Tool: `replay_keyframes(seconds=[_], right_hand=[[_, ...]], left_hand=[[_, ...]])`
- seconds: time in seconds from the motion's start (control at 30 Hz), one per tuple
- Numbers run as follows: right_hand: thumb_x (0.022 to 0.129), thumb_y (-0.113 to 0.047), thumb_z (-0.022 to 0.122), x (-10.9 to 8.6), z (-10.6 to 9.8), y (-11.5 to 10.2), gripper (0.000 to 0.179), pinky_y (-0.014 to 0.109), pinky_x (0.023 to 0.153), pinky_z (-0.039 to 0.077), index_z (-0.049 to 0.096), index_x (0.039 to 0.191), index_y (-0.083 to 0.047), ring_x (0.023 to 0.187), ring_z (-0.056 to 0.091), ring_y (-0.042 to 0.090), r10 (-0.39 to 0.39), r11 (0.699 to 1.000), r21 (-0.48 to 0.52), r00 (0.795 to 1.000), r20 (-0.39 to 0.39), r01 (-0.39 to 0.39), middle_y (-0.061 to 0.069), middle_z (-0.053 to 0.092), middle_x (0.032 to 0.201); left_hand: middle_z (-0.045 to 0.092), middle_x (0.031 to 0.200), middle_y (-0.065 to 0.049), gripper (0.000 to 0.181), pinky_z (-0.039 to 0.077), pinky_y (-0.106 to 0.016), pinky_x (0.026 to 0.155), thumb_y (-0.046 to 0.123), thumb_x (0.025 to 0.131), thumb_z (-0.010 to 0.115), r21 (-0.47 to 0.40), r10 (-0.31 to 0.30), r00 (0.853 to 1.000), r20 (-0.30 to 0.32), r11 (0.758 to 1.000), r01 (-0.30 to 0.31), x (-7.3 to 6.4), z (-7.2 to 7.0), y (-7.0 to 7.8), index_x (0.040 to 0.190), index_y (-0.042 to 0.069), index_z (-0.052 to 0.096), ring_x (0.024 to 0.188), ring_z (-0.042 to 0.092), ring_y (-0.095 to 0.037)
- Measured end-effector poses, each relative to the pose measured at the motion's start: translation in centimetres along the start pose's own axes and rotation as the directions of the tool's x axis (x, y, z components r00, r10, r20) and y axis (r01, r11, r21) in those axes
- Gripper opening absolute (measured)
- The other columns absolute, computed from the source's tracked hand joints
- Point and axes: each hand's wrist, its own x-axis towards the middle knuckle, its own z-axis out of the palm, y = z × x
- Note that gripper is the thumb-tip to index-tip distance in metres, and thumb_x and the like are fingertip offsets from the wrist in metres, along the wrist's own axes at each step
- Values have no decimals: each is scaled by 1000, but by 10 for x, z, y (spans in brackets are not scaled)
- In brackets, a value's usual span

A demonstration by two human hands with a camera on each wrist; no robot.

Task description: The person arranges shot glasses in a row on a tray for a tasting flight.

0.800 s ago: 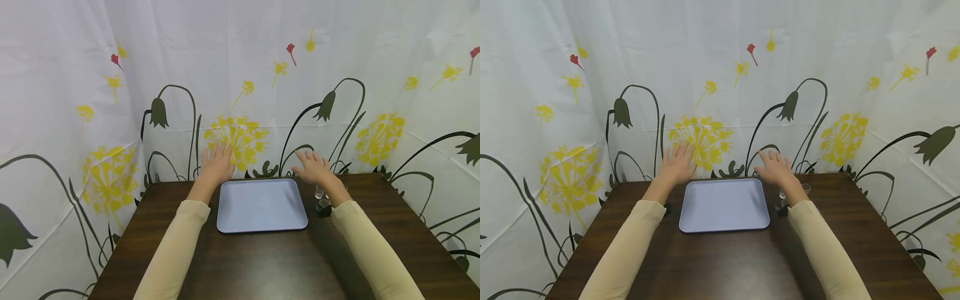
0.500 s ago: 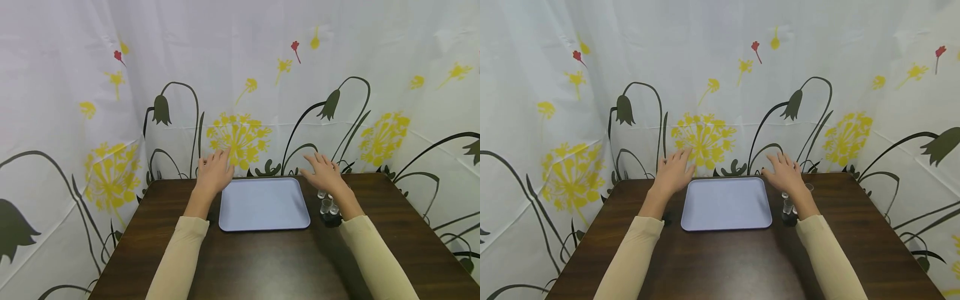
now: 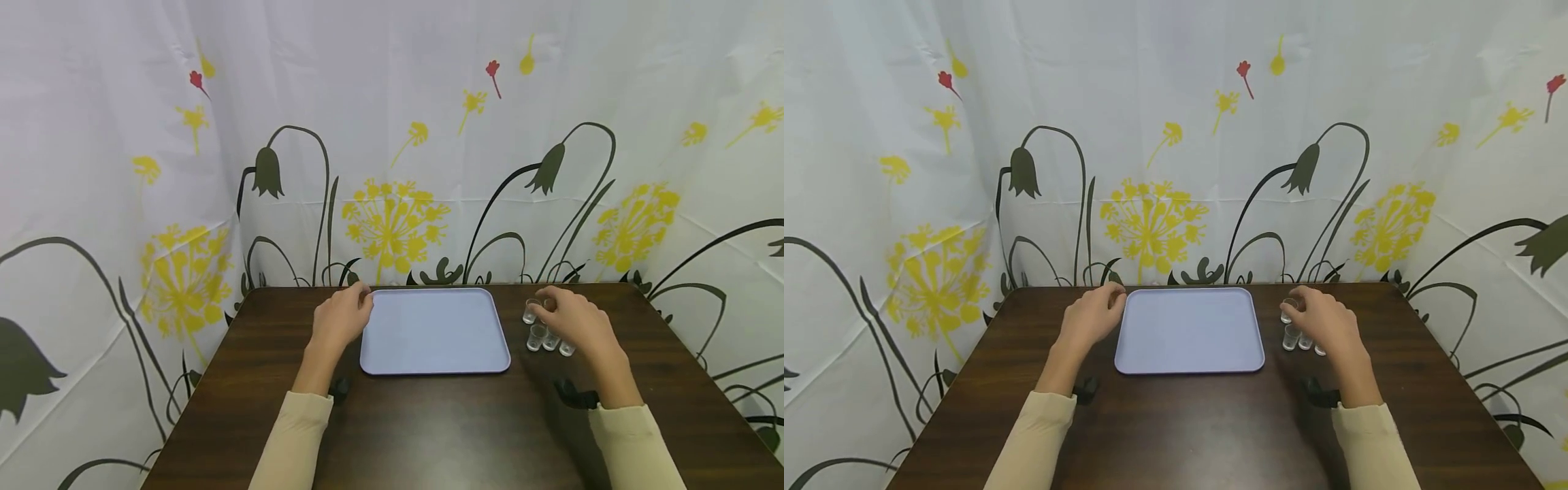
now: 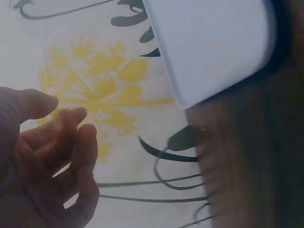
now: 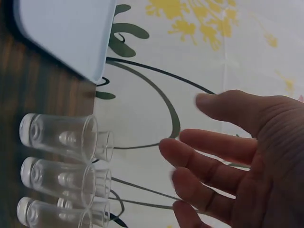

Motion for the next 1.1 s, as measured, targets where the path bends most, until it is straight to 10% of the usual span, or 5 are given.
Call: replay_keyframes(seconds=[0.23, 1.1], right_hand=[[102, -49, 68, -6, 5, 7, 60, 53, 69, 53, 64, 145, -8, 92, 73, 29, 54, 998, -33, 991, 124, -50, 17, 76, 120], [98, -48, 71, -3, 33, 25, 63, 65, 74, 51, 60, 145, -7, 100, 70, 51, 139, 986, -106, 980, 143, -125, 30, 71, 128]], left_hand=[[71, 91, 0, 37, 52, -60, 85, 39, 111, 49, -96, -122, 990, 76, 987, 129, -7, 12, -21, 135, 20, 71, 78, 64, -26], [66, 98, -1, 46, 50, -61, 91, 36, 109, 56, -162, -162, 976, 147, 969, 185, -8, 53, -42, 148, 12, 61, 89, 65, -24]])
